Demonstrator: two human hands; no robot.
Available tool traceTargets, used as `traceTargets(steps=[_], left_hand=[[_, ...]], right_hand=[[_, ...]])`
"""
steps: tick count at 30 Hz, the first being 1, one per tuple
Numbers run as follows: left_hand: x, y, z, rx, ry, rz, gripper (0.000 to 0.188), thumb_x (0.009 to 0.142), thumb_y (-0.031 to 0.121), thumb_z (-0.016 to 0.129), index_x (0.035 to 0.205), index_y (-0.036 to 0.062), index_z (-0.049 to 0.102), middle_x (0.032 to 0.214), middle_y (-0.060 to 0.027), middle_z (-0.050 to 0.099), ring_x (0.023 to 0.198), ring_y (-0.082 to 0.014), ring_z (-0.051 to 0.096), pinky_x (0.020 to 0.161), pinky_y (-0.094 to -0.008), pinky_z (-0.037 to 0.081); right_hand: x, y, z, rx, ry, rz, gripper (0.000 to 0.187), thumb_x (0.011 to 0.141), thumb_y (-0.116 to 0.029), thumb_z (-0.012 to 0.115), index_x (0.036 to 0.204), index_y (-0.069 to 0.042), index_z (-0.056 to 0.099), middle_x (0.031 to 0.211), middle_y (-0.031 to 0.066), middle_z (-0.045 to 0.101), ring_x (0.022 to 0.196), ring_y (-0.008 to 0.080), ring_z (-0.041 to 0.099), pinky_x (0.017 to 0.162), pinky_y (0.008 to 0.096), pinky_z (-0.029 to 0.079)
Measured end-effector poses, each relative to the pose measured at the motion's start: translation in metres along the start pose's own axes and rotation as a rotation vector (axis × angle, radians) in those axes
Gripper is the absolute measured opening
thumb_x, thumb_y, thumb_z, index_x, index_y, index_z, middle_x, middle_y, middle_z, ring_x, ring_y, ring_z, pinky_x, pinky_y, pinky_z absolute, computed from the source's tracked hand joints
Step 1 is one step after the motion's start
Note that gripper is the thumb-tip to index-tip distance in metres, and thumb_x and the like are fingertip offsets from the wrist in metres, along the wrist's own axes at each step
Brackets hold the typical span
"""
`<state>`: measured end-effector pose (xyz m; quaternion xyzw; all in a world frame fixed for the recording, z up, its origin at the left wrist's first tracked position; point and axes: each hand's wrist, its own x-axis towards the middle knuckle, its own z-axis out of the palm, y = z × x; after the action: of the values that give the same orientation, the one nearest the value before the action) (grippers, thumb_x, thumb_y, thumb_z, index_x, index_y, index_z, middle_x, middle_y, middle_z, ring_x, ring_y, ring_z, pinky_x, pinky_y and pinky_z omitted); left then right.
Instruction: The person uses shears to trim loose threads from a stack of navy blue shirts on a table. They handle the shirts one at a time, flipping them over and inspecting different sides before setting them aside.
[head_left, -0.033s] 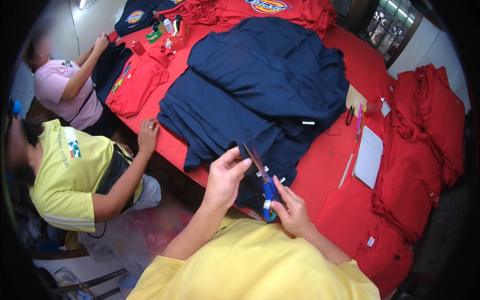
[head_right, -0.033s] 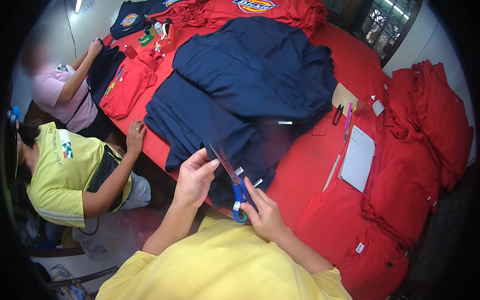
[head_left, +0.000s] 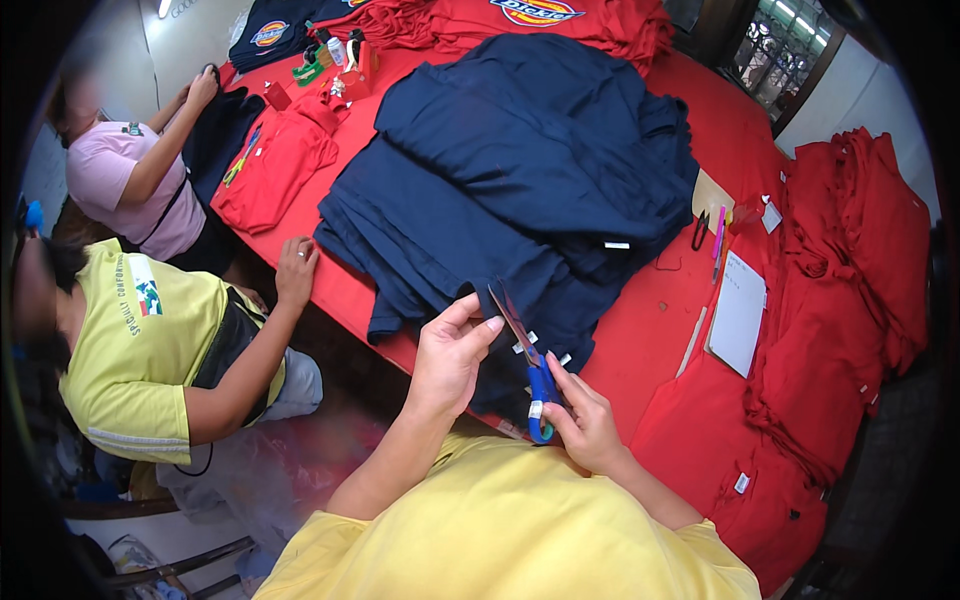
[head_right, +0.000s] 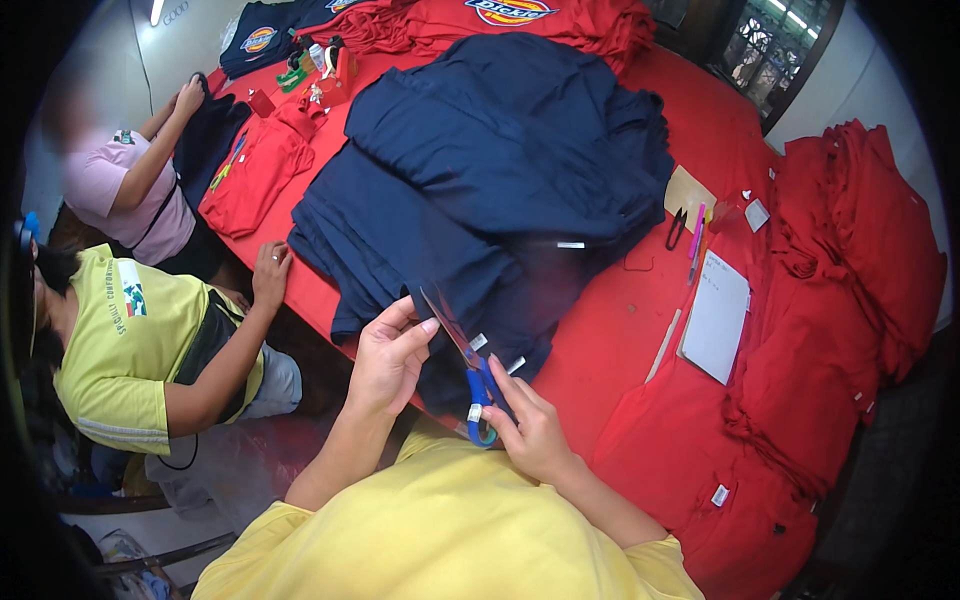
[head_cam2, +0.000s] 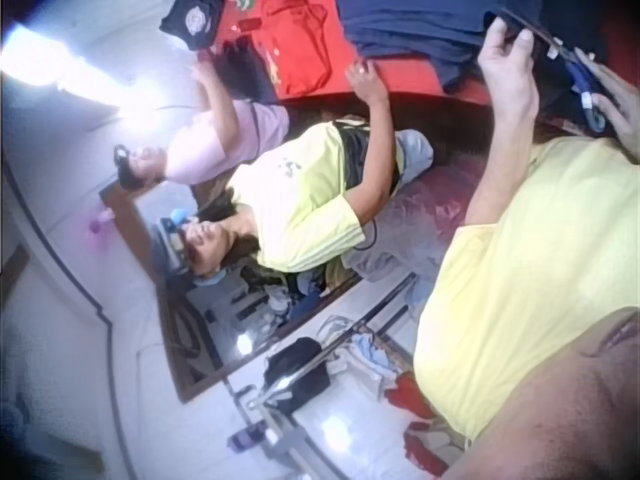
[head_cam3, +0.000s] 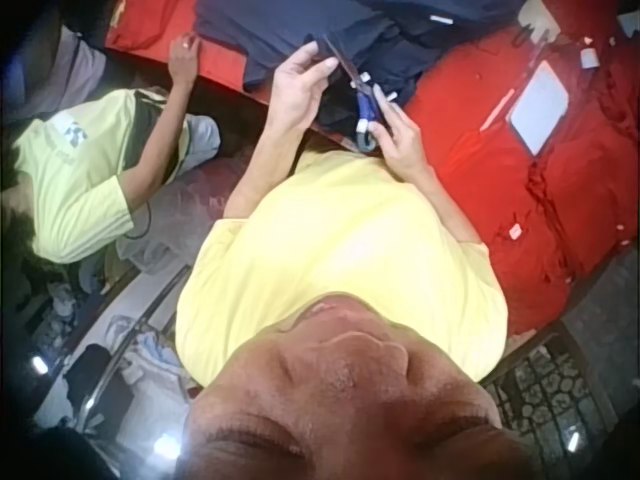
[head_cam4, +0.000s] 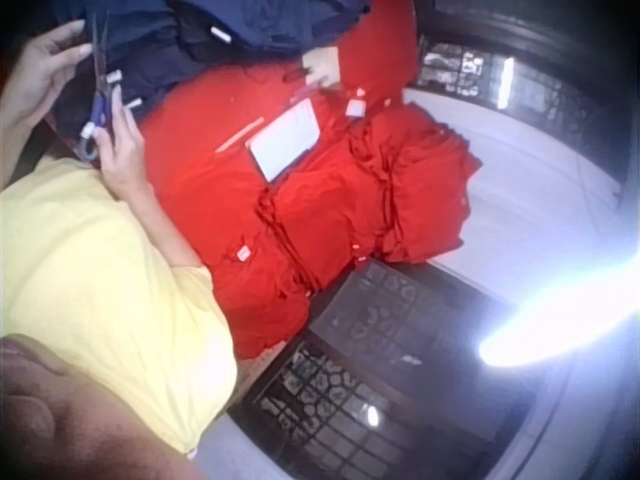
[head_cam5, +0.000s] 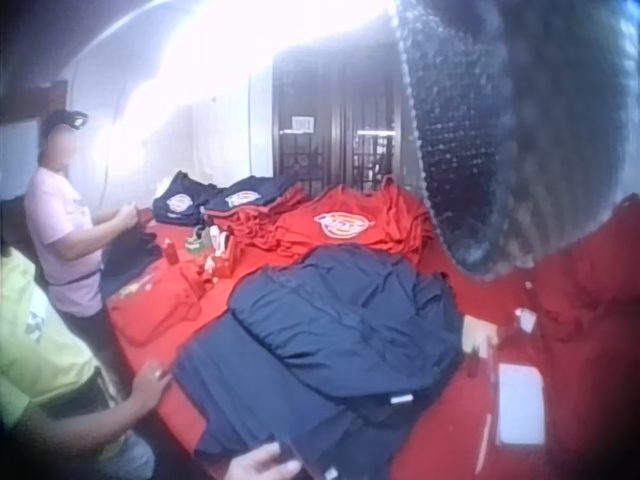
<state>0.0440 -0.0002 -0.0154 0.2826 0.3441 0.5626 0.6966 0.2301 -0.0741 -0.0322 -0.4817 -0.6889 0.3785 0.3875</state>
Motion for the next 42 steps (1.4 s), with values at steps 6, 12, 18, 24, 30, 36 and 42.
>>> traceTargets(steps=[6, 12, 18, 24, 30, 36, 42], left_hand=[[-0.002, 0.002, 0.0, 0.01, -0.001, -0.022, 0.03, 0.087, -0.004, 0.058, 0.117, -0.0024, 0.058, 0.108, -0.0078, 0.064, 0.101, -0.0136, 0.059, 0.09, -0.026, 0.045], [-0.003, 0.006, 0.009, -0.094, 0.116, -0.066, 0.017, 0.09, 0.005, 0.061, 0.106, 0.0002, 0.063, 0.092, 0.0004, 0.063, 0.073, -0.0025, 0.052, 0.061, -0.017, 0.039], [-0.003, 0.001, -0.006, -0.011, 0.058, -0.011, 0.017, 0.09, 0.003, 0.06, 0.106, -0.0019, 0.063, 0.092, -0.0012, 0.063, 0.077, -0.0043, 0.054, 0.064, -0.0181, 0.042], [-0.008, 0.002, 0.002, -0.009, 0.054, -0.025, 0.024, 0.089, 0.0, 0.059, 0.113, -0.002, 0.061, 0.095, -0.0025, 0.064, 0.08, -0.0058, 0.056, 0.068, -0.0197, 0.045], [-0.007, 0.003, 0.002, -0.001, 0.037, -0.048, 0.027, 0.089, 0.0, 0.059, 0.115, -0.0015, 0.06, 0.095, -0.0022, 0.063, 0.081, -0.0058, 0.056, 0.068, -0.0202, 0.046], [-0.003, 0.0, -0.011, 0.05, 0.007, -0.052, 0.034, 0.087, -0.002, 0.058, 0.121, 0.0, 0.056, 0.101, -0.0038, 0.061, 0.086, -0.0095, 0.058, 0.072, -0.0226, 0.047], [-0.003, 0.005, -0.005, 0.131, -0.045, -0.069, 0.041, 0.087, -0.001, 0.059, 0.127, 0.0035, 0.052, 0.103, -0.0039, 0.06, 0.084, -0.0086, 0.056, 0.069, -0.022, 0.046]], right_hand=[[-0.007, 0.006, -0.001, 0.13, -0.029, 0.114, 0.054, 0.089, -0.006, 0.059, 0.14, -0.004, 0.041, 0.099, 0.0135, 0.062, 0.078, 0.0145, 0.061, 0.072, 0.0253, 0.049], [-0.011, 0.005, -0.008, 0.589, -0.144, 0.419, 0.053, 0.09, -0.006, 0.058, 0.14, -0.004, 0.041, 0.101, 0.0127, 0.063, 0.08, 0.0117, 0.061, 0.07, 0.0241, 0.049], [-0.008, 0.003, -0.011, 0.005, -0.087, -0.024, 0.062, 0.085, -0.009, 0.066, 0.141, -0.003, 0.04, 0.093, 0.0105, 0.061, 0.068, 0.0119, 0.056, 0.061, 0.0236, 0.048], [-0.002, -0.002, -0.011, 0.027, -0.097, 0.055, 0.059, 0.085, -0.007, 0.064, 0.139, 0.0, 0.041, 0.102, 0.0138, 0.061, 0.079, 0.0161, 0.061, 0.073, 0.0272, 0.049], [0.001, 0.006, -0.011, 0.096, -0.085, 0.107, 0.054, 0.088, -0.008, 0.061, 0.138, -0.003, 0.043, 0.103, 0.0141, 0.062, 0.081, 0.0185, 0.062, 0.075, 0.0281, 0.049], [0.003, 0.005, -0.017, 0.153, -0.153, 0.189, 0.051, 0.09, -0.008, 0.06, 0.138, -0.003, 0.044, 0.107, 0.013, 0.064, 0.087, 0.0125, 0.062, 0.077, 0.0245, 0.049], [0.019, 0.011, -0.01, 0.163, -0.066, 0.049, 0.05, 0.089, -0.011, 0.06, 0.137, -0.007, 0.047, 0.092, 0.0129, 0.064, 0.077, 0.0151, 0.061, 0.073, 0.0274, 0.049]])
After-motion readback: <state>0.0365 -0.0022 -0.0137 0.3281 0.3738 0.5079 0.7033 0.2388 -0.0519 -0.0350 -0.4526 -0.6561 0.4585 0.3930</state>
